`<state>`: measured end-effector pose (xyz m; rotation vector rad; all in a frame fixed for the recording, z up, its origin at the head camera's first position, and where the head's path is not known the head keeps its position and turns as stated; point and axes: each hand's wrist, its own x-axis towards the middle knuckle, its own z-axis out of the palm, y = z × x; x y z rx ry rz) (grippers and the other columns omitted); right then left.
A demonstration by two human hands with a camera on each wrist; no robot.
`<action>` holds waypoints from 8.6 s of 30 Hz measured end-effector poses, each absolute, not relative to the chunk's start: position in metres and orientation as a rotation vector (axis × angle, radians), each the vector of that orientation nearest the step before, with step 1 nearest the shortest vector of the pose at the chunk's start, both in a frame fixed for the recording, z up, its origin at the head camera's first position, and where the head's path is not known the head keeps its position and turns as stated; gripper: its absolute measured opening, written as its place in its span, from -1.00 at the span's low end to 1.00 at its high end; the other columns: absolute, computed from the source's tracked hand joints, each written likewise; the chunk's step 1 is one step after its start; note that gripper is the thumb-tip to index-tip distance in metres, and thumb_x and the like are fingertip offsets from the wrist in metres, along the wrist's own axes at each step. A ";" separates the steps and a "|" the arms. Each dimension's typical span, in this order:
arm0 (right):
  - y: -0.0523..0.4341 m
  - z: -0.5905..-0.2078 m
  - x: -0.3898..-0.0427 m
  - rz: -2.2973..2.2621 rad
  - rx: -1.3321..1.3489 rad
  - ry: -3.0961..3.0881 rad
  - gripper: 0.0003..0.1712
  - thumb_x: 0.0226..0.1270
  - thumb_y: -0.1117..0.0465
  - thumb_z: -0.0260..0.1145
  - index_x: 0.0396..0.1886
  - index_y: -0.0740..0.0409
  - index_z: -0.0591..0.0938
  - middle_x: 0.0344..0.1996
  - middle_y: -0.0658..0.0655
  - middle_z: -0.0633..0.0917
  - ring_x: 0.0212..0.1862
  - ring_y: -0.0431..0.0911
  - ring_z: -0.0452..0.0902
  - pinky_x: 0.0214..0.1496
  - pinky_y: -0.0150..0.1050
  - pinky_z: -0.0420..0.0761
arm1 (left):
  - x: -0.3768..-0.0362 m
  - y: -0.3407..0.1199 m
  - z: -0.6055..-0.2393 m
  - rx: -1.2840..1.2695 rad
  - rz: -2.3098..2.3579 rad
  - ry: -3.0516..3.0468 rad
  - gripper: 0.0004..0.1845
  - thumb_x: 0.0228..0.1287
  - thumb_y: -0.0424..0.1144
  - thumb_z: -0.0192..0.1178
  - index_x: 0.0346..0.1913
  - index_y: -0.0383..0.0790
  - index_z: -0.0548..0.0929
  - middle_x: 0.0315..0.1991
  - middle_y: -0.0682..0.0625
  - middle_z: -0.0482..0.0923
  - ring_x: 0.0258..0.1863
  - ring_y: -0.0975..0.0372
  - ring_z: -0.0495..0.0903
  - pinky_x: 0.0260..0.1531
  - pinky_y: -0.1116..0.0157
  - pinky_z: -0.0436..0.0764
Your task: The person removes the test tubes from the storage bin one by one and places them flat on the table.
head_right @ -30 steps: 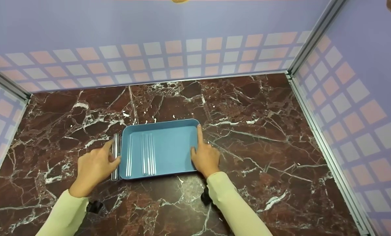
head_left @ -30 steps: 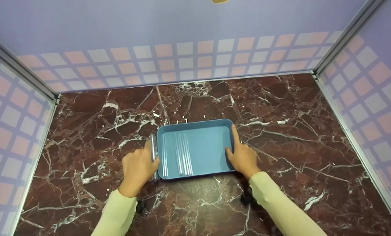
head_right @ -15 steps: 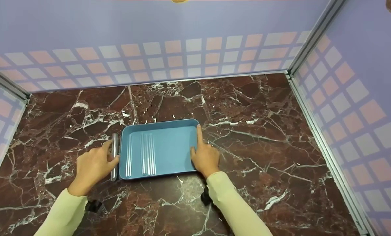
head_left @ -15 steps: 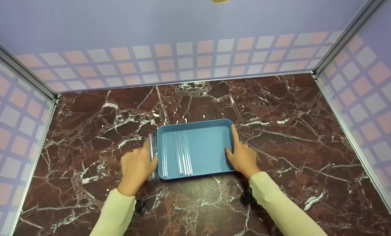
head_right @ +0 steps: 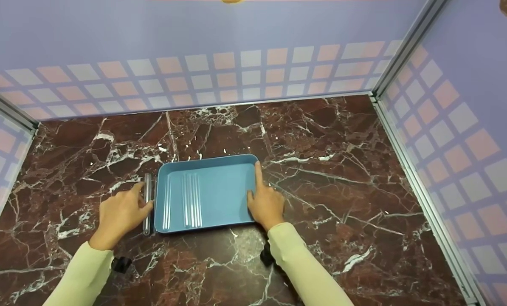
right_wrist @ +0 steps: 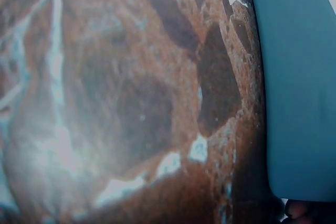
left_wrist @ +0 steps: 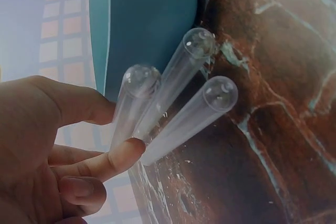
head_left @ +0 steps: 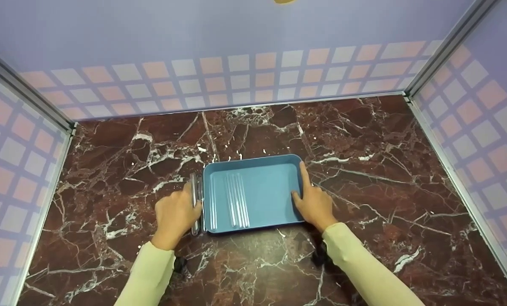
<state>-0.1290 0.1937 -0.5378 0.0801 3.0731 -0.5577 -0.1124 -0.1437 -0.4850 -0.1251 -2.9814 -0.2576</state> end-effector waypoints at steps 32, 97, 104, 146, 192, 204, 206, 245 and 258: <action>0.193 -0.536 -0.130 -0.580 0.073 3.051 -0.02 0.35 -0.10 0.17 0.56 -0.30 -0.21 -0.66 0.18 0.62 -0.66 -0.01 0.43 -0.62 -0.12 0.34 | -0.113 -0.143 -0.491 -0.115 -0.234 -3.004 -0.54 0.02 -0.09 0.32 -0.04 -0.32 0.63 -0.65 -0.18 0.56 -0.76 0.02 0.44 -0.81 0.12 0.32; 0.194 -0.539 -0.129 -0.580 0.096 3.067 -0.03 0.34 -0.09 0.18 0.56 -0.33 -0.18 -0.51 0.28 0.70 -0.54 0.10 0.57 -0.54 -0.01 0.44 | -0.112 -0.143 -0.498 -0.139 -0.187 -3.010 -0.55 -0.04 -0.06 0.40 -0.10 -0.26 0.65 -0.73 -0.11 0.46 -0.78 0.05 0.41 -0.81 0.16 0.30; 0.193 -0.539 -0.129 -0.590 0.097 3.059 -0.03 0.34 -0.09 0.19 0.56 -0.33 -0.18 -0.52 0.28 0.70 -0.55 0.10 0.57 -0.54 0.01 0.45 | -0.112 -0.142 -0.497 -0.139 -0.183 -3.022 -0.57 -0.03 -0.08 0.38 -0.11 -0.27 0.65 -0.72 -0.13 0.47 -0.78 0.03 0.42 -0.81 0.14 0.30; 0.194 -0.539 -0.128 -0.585 0.075 3.066 -0.05 0.35 -0.10 0.17 0.56 -0.33 -0.17 -0.45 0.32 0.72 -0.51 0.13 0.59 -0.53 0.01 0.45 | -0.112 -0.136 -0.483 -0.173 -0.226 -2.887 -0.63 0.13 -0.11 0.26 -0.06 -0.27 0.67 -0.60 -0.24 0.62 -0.73 -0.08 0.51 -0.75 0.05 0.38; 0.194 -0.539 -0.126 -0.621 0.071 3.083 -0.06 0.34 -0.09 0.18 0.56 -0.32 -0.14 -0.47 0.31 0.72 -0.50 0.15 0.61 -0.49 0.06 0.48 | -0.112 -0.111 -0.476 -0.248 -0.260 -2.947 -0.60 0.04 -0.08 0.38 -0.08 -0.24 0.70 -0.80 -0.04 0.41 -0.83 0.17 0.27 -0.82 0.26 0.18; 0.194 -0.538 -0.126 -0.606 0.083 3.067 -0.06 0.35 -0.09 0.18 0.56 -0.33 -0.15 -0.41 0.33 0.73 -0.41 0.21 0.64 -0.41 0.12 0.51 | -0.113 -0.103 -0.476 -0.224 -0.221 -2.975 -0.65 0.02 -0.01 0.41 -0.30 -0.25 0.68 -0.74 -0.12 0.50 -0.81 0.12 0.36 -0.83 0.18 0.27; 0.194 -0.537 -0.126 -0.608 0.090 3.068 -0.06 0.35 -0.09 0.18 0.56 -0.34 -0.15 -0.40 0.34 0.73 -0.40 0.23 0.64 -0.40 0.14 0.51 | -0.113 -0.102 -0.476 -0.229 -0.203 -2.979 -0.64 0.02 0.00 0.41 -0.30 -0.24 0.68 -0.71 -0.14 0.53 -0.80 0.10 0.39 -0.82 0.17 0.29; 0.194 -0.535 -0.129 -0.595 0.079 3.053 -0.06 0.36 -0.11 0.15 0.55 -0.35 -0.19 -0.39 0.36 0.72 -0.39 0.23 0.65 -0.42 0.12 0.51 | -0.113 -0.094 -0.485 -0.281 -0.056 -2.868 -0.65 -0.03 -0.03 0.43 -0.56 -0.20 0.53 -0.79 -0.11 0.47 -0.85 0.09 0.34 -0.84 0.17 0.23; 0.194 -0.536 -0.130 -0.603 0.082 3.045 -0.06 0.36 -0.11 0.15 0.55 -0.36 -0.20 -0.48 0.30 0.71 -0.50 0.14 0.61 -0.52 0.02 0.46 | -0.113 -0.091 -0.490 -0.312 -0.073 -2.841 -0.72 -0.15 -0.18 0.42 -0.62 -0.20 0.49 -0.76 -0.13 0.53 -0.82 0.01 0.44 -0.82 0.13 0.32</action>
